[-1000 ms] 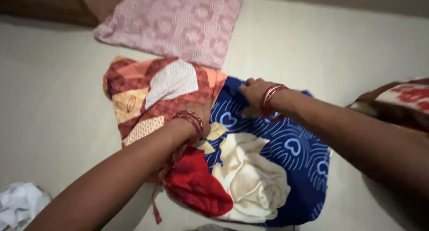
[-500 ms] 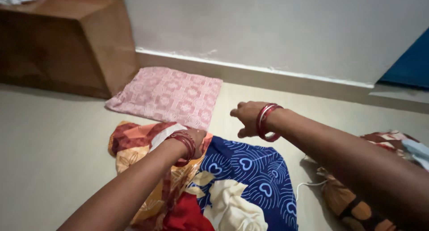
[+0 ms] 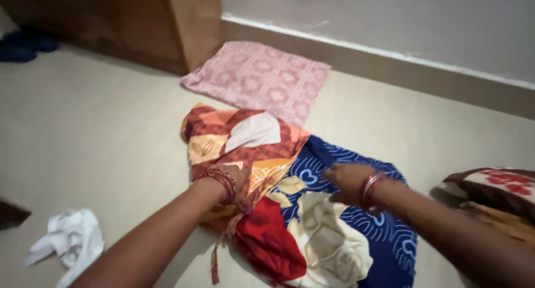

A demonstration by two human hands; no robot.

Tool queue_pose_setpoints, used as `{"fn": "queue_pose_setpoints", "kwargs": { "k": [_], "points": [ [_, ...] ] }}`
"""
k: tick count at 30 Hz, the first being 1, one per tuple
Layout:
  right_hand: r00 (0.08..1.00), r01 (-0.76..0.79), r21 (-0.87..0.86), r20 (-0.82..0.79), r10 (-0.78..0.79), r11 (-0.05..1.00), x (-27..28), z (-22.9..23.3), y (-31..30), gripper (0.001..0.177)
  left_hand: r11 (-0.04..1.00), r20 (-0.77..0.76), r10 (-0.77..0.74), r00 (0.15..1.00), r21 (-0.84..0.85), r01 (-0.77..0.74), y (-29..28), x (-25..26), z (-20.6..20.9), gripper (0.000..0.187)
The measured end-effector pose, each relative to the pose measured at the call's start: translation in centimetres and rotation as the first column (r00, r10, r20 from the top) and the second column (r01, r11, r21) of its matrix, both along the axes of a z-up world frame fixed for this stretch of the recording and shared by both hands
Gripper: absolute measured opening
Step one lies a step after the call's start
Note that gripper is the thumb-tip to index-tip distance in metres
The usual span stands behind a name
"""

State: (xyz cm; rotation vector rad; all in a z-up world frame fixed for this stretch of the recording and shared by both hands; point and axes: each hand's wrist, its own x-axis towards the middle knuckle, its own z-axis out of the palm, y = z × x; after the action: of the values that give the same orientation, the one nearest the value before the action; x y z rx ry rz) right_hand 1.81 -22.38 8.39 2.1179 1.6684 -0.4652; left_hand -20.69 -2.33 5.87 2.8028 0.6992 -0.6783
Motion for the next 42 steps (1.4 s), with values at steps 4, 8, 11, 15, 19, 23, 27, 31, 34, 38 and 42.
{"fn": "queue_pose_setpoints", "kwargs": {
  "k": [4, 8, 11, 15, 19, 23, 27, 31, 34, 38, 42],
  "points": [
    [0.967, -0.062, 0.260, -0.222, 0.122, 0.964, -4.0, -5.7, -2.9, 0.097, 0.998, 0.078, 0.043, 0.996, -0.038, -0.040, -2.7, -2.9, -2.8, 0.082],
    [0.976, -0.016, 0.159, -0.212, 0.050, 0.987, -10.5, -8.8, -4.0, 0.138, 0.997, 0.213, 0.081, 0.974, -0.002, -0.082, -3.9, -3.7, -4.9, 0.074],
    [0.994, 0.003, 0.064, -0.110, 0.004, 0.998, -13.4, -10.0, -3.6, 0.139, 0.992, 0.276, 0.110, 0.955, 0.022, -0.121, -4.1, -3.3, -6.9, 0.050],
    [1.000, -0.020, 0.229, -0.011, 0.023, 0.973, -14.4, -10.4, -1.3, 0.128, 0.980, 0.384, 0.127, 0.915, 0.093, -0.175, -3.3, -2.5, -8.8, 0.030],
    [0.972, 0.195, 0.285, -0.183, -0.146, 0.939, -13.3, -10.2, 0.4, 0.116, 0.957, 0.504, 0.215, 0.836, 0.062, -0.283, -2.7, -2.5, -9.2, 0.022],
    [0.936, 0.321, 0.413, -0.277, -0.218, 0.852, -10.7, -8.1, 1.8, 0.098, 0.928, 0.684, 0.292, 0.668, -0.032, -0.372, -1.3, -2.2, -7.0, 0.020],
    [0.886, 0.441, 0.459, -0.362, -0.290, 0.772, -8.5, -4.8, 2.4, 0.084, 0.929, 0.809, 0.162, 0.565, 0.067, -0.363, -0.4, -2.5, -4.6, 0.025],
    [0.852, 0.505, 0.468, -0.401, -0.336, 0.725, -6.7, -2.1, 3.4, 0.077, 0.884, 0.723, 0.294, 0.625, 0.044, -0.466, 0.9, -2.4, -2.6, 0.023],
    [0.847, 0.509, 0.524, -0.446, -0.289, 0.683, -5.8, -1.2, 3.8, 0.069, 0.889, 0.810, 0.202, 0.551, 0.084, -0.450, 1.3, -2.7, -1.9, 0.017],
    [0.817, 0.561, 0.550, -0.489, -0.306, 0.619, -4.9, -0.5, 4.4, 0.068, 0.910, 0.858, 0.200, 0.472, 0.016, -0.414, 0.9, -3.1, -1.9, 0.029],
    [0.772, 0.614, 0.556, -0.571, -0.280, 0.560, -4.9, -0.1, 5.1, 0.070, 0.916, 0.898, 0.152, 0.413, 0.029, -0.400, 0.6, -3.1, -2.9, 0.045]
  ]
}}
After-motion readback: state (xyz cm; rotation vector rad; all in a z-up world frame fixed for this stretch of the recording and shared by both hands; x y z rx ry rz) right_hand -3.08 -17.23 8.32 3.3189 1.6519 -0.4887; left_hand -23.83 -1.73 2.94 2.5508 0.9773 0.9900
